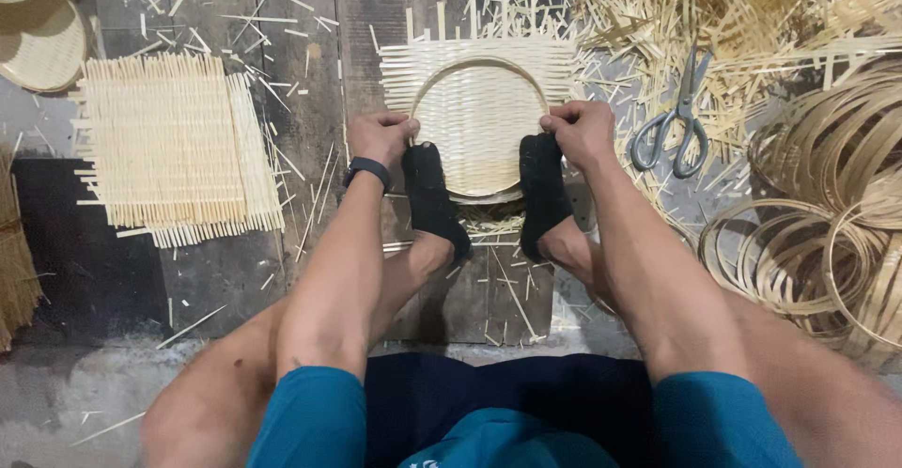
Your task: The person sits on the floor and repeatedly trims the edges of woven bamboo trays using shears. They place a wooden block inside each tray to hold it steady, cut the excess strips, then remove the block and set the finished tray aside.
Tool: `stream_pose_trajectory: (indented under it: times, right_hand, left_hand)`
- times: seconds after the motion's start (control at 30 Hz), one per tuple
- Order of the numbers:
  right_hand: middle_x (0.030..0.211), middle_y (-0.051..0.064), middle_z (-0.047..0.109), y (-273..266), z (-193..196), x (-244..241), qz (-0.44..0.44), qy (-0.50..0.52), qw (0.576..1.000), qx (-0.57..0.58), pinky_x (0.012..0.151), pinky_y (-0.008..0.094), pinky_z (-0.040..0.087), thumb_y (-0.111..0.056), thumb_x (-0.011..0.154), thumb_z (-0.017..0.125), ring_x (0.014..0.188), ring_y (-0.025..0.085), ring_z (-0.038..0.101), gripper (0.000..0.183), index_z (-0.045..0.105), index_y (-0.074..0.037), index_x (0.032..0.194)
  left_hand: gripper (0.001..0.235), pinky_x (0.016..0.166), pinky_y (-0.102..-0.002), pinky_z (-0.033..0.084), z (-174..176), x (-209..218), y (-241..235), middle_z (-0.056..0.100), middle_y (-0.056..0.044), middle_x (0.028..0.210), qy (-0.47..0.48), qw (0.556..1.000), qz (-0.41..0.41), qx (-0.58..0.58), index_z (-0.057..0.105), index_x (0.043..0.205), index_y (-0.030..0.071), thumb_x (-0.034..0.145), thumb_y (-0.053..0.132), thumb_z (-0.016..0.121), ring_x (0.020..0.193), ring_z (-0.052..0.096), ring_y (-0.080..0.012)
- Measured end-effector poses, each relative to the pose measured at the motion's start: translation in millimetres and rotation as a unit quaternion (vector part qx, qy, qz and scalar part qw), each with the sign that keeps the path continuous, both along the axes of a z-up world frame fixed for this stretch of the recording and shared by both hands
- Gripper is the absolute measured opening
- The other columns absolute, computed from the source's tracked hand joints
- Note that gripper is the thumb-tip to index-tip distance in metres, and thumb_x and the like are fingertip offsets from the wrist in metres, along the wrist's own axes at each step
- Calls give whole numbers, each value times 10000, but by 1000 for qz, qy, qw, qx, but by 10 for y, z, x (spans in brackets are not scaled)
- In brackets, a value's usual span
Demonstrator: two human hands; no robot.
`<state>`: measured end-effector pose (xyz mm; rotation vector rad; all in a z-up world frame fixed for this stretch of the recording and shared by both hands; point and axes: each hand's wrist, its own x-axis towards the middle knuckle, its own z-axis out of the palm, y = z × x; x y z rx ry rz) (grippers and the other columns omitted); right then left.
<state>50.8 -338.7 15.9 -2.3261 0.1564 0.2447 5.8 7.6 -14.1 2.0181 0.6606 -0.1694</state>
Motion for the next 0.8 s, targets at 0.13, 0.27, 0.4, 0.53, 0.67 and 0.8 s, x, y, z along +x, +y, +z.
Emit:
stream_pose_trajectory:
  times: [0.13, 0.27, 0.4, 0.53, 0.67, 0.8]
  right_hand:
    - [1257, 208, 685, 385, 394, -42, 90, -38, 979, -181, 1008, 446, 531, -185, 936, 778, 1166, 368, 662, 276, 741, -23, 1157]
    - [1508, 393, 312, 1023, 499, -457, 426, -79, 881, -190, 1227, 601, 175, -461, 757, 779, 1447, 530, 236, 1000, 382, 167, 1426]
    - [1564, 358, 275, 1255, 387, -613, 471, -148, 813, -310, 1199, 694, 112, -614, 871, 652, 1499, 538, 153, 932, 426, 57, 1477]
    - [1599, 351, 253, 1185, 179, -583, 463, -199, 809, -303, 1196, 721, 99, -646, 885, 637, 1507, 540, 152, 968, 427, 43, 1531]
    - [1626, 328, 262, 1236, 208, -641, 446, -202, 817, -305, 1225, 693, 107, -624, 885, 668, 1529, 514, 147, 965, 420, 37, 1544]
    - [1518, 285, 395, 1202, 448, -447, 444, -161, 853, -222, 1165, 640, 231, -510, 801, 718, 1439, 470, 314, 836, 515, 1, 1430]
  left_hand:
    - [287, 900, -360, 558, 282, 223, 41, 757, -142, 1019, 49, 989, -89, 105, 814, 948, 93, 694, 216, 867, 946, 714, -253]
    - [307, 1077, -494, 434, 341, 577, -279, 645, -139, 1310, -198, 928, -209, 237, 781, 1146, 124, 909, 316, 745, 1270, 516, -321]
    - [258, 1014, -507, 441, 203, 814, -533, 665, -98, 1259, -346, 892, -240, 163, 812, 1126, 162, 971, 345, 715, 1199, 544, -321]
    - [227, 985, -411, 523, 44, 884, -600, 680, -53, 1185, -233, 952, -187, 62, 804, 1099, 192, 992, 345, 673, 1120, 619, -287]
    - [217, 975, -404, 528, 107, 929, -602, 698, -40, 1142, -197, 964, -175, 47, 795, 1065, 189, 991, 351, 670, 1090, 650, -299]
    - [189, 922, -428, 515, 190, 965, -634, 674, -61, 1176, -216, 960, -167, 61, 789, 1037, 183, 959, 317, 680, 1074, 635, -326]
